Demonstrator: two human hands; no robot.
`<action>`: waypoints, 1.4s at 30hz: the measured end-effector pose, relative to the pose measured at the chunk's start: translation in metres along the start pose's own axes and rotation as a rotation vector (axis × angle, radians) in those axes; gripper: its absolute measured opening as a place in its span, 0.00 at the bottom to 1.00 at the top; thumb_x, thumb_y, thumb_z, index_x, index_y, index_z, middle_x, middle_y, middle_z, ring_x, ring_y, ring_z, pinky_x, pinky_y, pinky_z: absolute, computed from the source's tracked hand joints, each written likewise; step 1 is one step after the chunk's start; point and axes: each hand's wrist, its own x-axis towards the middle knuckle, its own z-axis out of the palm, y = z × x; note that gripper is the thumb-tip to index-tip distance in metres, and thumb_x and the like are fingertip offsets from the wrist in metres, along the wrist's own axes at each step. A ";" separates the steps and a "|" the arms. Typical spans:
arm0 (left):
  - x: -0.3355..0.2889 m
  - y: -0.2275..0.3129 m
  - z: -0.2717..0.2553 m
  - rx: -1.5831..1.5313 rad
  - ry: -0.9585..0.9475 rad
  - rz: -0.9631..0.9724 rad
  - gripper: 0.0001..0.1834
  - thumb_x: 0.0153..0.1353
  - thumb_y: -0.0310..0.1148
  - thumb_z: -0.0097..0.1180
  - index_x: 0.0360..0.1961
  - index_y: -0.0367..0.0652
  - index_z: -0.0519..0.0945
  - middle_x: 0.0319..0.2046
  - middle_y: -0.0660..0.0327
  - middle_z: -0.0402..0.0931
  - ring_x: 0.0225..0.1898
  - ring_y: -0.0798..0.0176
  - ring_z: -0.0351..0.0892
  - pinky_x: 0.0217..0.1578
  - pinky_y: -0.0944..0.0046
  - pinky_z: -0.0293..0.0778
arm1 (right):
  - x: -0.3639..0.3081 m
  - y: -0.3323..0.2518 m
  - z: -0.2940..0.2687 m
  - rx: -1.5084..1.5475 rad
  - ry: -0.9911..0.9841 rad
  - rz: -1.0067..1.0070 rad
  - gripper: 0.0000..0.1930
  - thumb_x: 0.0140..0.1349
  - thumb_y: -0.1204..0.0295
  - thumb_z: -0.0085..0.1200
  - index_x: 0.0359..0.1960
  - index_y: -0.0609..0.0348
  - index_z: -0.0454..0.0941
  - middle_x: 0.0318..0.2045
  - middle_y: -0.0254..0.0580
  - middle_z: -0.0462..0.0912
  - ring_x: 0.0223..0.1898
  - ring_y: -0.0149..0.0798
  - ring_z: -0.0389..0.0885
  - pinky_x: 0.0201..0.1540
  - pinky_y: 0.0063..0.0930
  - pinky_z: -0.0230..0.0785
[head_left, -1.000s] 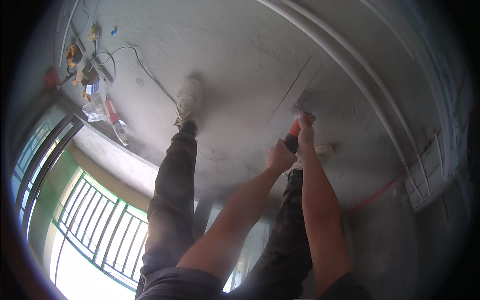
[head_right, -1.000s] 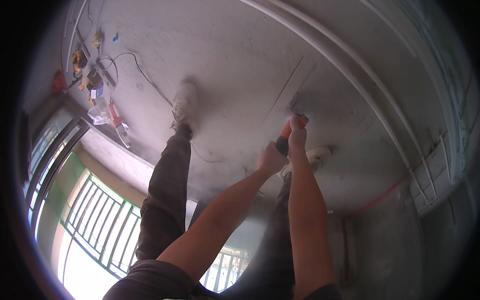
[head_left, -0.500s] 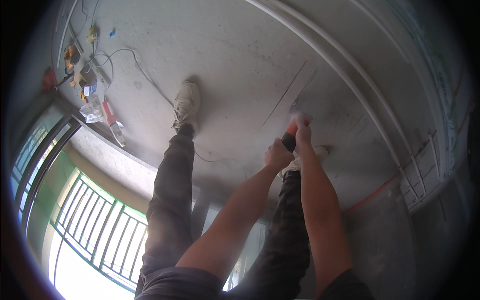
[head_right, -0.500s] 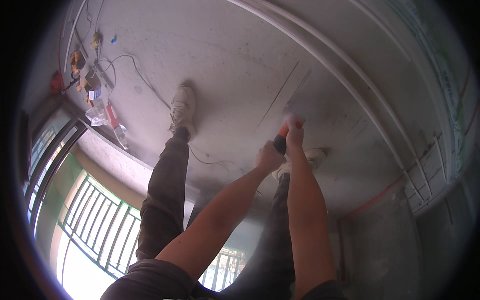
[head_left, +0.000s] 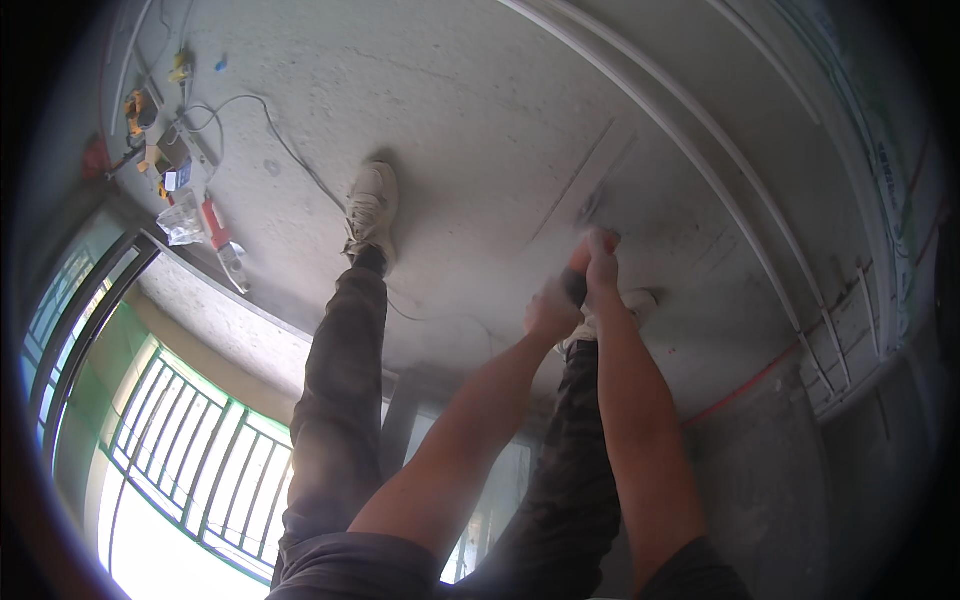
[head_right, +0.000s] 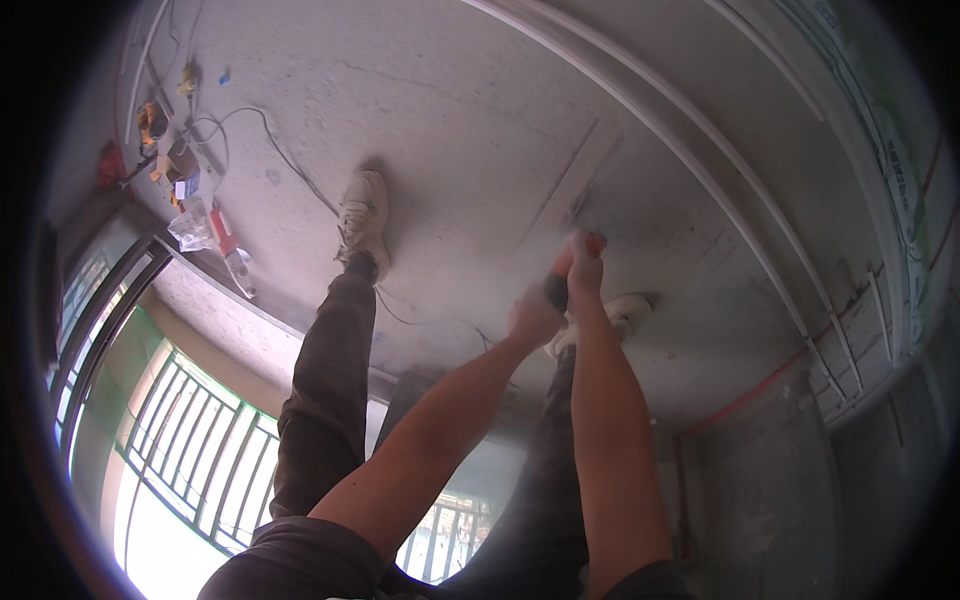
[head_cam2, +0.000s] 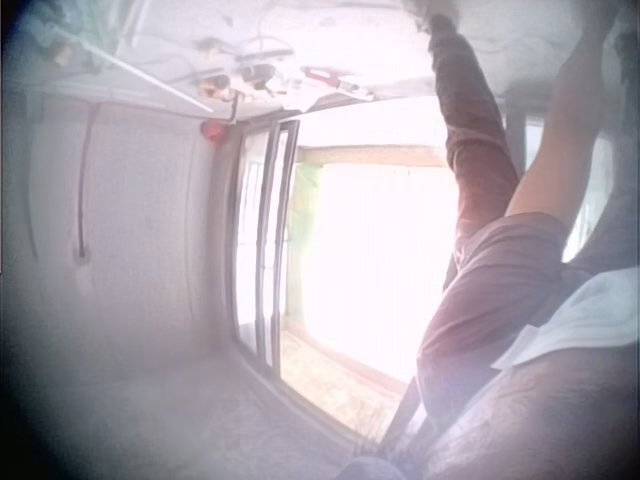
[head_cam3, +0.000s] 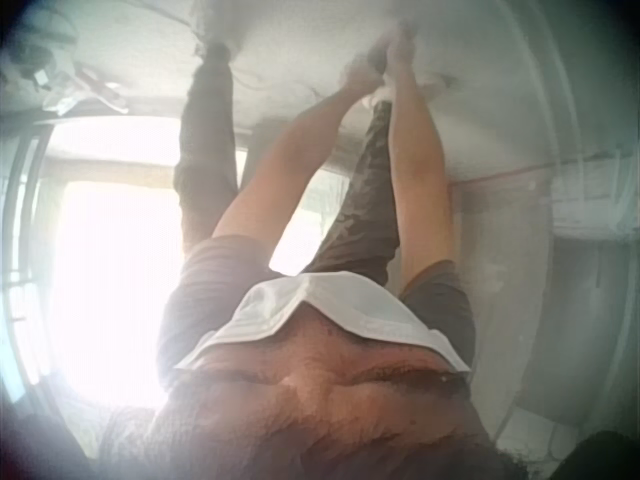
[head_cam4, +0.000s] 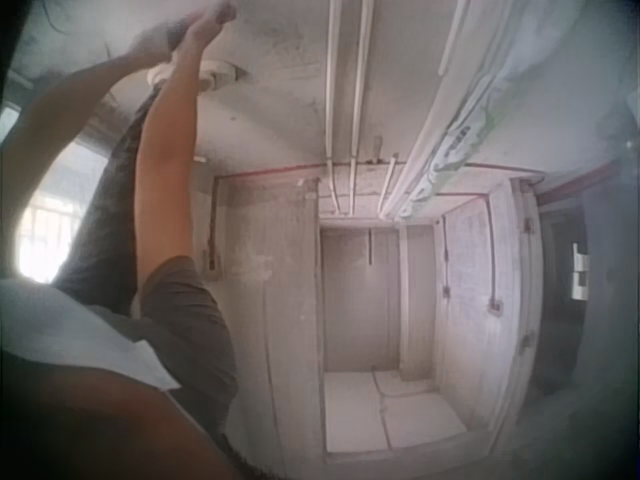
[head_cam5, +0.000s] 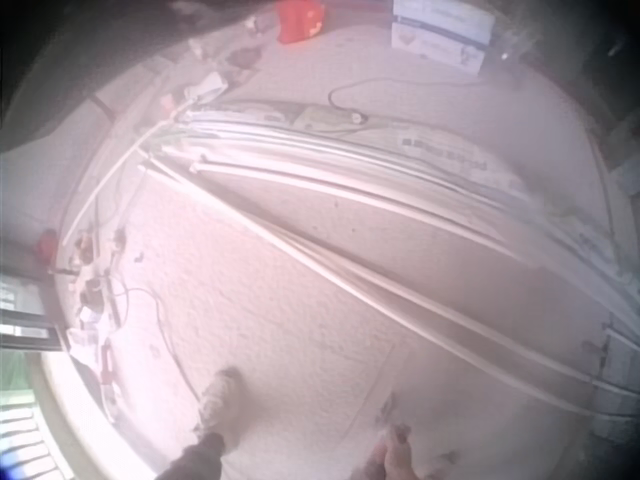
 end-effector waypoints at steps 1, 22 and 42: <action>0.000 -0.005 0.002 0.016 0.015 0.009 0.34 0.56 0.36 0.71 0.64 0.41 0.78 0.60 0.42 0.85 0.64 0.35 0.84 0.64 0.41 0.81 | -0.003 -0.001 0.004 0.013 0.016 0.006 0.28 0.76 0.44 0.62 0.59 0.56 0.81 0.47 0.31 0.83 0.48 0.34 0.82 0.54 0.34 0.76; -0.018 -0.055 0.004 0.015 -0.030 -0.055 0.33 0.53 0.34 0.72 0.62 0.42 0.78 0.54 0.43 0.88 0.59 0.36 0.87 0.58 0.40 0.82 | -0.032 0.058 0.007 -0.069 0.109 -0.005 0.26 0.78 0.43 0.60 0.55 0.55 0.81 0.46 0.31 0.82 0.46 0.32 0.80 0.54 0.34 0.75; -0.015 -0.038 0.009 -0.097 0.038 0.049 0.35 0.48 0.39 0.80 0.56 0.36 0.80 0.49 0.42 0.89 0.57 0.38 0.89 0.54 0.43 0.83 | -0.031 0.022 0.012 -0.230 0.198 -0.066 0.36 0.75 0.41 0.61 0.62 0.66 0.83 0.53 0.46 0.87 0.56 0.40 0.85 0.59 0.38 0.75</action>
